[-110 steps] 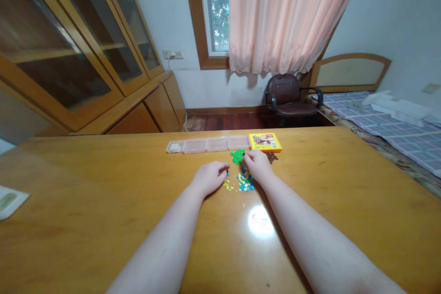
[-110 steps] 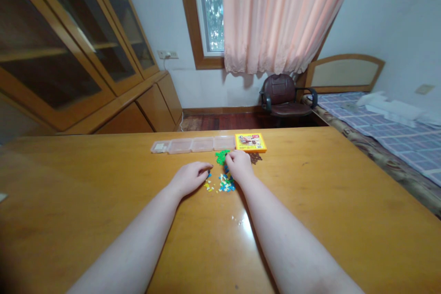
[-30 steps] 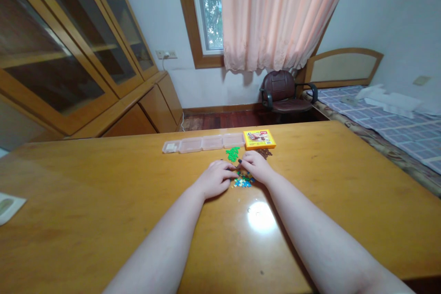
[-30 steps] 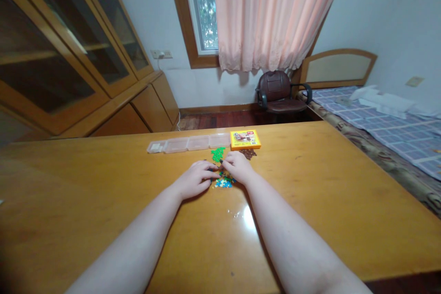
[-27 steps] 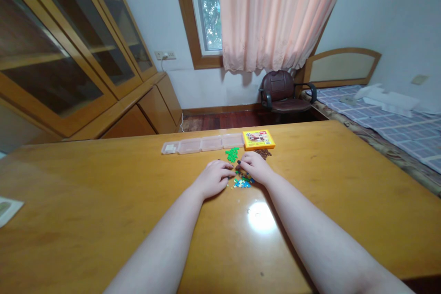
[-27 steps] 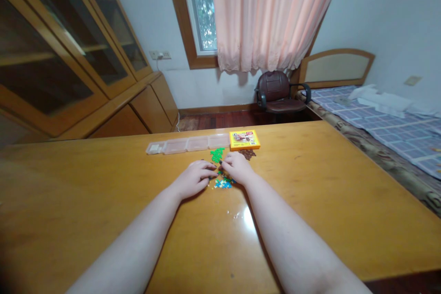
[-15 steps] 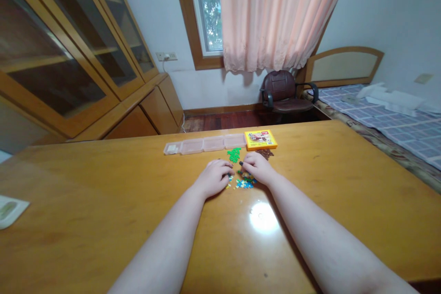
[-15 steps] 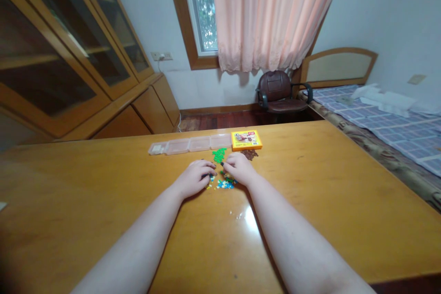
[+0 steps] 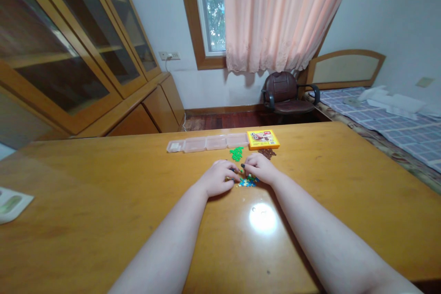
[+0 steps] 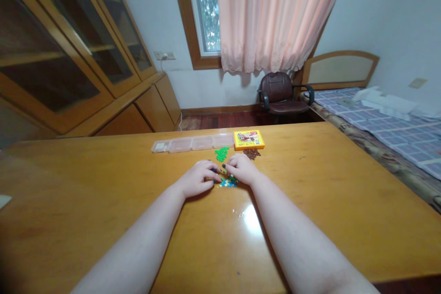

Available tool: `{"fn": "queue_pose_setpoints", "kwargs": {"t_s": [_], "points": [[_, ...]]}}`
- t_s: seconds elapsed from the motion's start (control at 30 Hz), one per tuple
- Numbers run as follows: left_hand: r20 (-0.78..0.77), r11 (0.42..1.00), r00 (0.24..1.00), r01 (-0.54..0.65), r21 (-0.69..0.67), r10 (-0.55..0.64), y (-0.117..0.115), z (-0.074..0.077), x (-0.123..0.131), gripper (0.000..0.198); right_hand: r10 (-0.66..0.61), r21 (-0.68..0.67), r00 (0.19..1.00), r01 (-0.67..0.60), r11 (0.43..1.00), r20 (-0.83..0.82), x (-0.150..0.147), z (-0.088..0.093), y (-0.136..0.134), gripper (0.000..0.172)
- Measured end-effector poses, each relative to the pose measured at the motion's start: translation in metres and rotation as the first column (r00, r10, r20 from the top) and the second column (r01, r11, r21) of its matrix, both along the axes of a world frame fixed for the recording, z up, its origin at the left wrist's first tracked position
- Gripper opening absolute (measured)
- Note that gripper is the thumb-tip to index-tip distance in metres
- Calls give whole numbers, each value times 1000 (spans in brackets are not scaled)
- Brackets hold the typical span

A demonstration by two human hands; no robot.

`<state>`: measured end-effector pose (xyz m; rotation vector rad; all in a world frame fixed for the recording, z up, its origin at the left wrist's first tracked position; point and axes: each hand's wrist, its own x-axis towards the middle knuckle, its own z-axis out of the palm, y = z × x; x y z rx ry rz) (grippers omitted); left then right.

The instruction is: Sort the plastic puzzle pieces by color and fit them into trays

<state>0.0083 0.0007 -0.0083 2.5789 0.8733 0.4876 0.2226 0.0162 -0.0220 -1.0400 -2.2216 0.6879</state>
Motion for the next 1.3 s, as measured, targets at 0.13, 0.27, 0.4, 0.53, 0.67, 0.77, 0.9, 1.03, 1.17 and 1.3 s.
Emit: {"fn": "queue_pose_setpoints", "kwargs": {"t_s": [0.13,0.27,0.4,0.53,0.67,0.77,0.9,1.03,1.17,1.3], "points": [[-6,1000,1000,-20,3,20,1,-1,1,31,-203,84,976,196,977,83,0,-6,3,44],[1,998,998,-64,-1,64,1,1,2,27,-123,47,991,121,991,43,0,-6,3,44],[8,998,998,-66,1,66,0,3,2,20,-50,9,998,51,999,-28,0,-2,1,42],[6,1000,1000,-30,10,29,-1,4,1,23,12,-42,997,-15,999,-71,-1,0,-1,40],[-41,998,998,-45,49,47,-1,-1,-1,27,38,-63,997,-42,997,-61,-1,-1,-1,36],[-67,992,993,-91,86,97,0,-4,-1,29,-4,-47,999,2,999,-32,0,-2,1,37],[-66,982,983,-162,94,169,2,-6,-1,33,-85,-24,996,85,996,3,0,-4,2,35],[-11,987,990,-139,80,140,1,-2,0,28,-137,5,991,137,991,-5,0,-4,2,35],[16,999,1000,-8,33,7,-2,3,1,20,-15,-11,1000,14,1000,-28,0,-1,0,37],[4,999,999,34,6,-34,-2,3,1,22,65,-30,997,-66,997,-44,0,-1,0,34]]}}
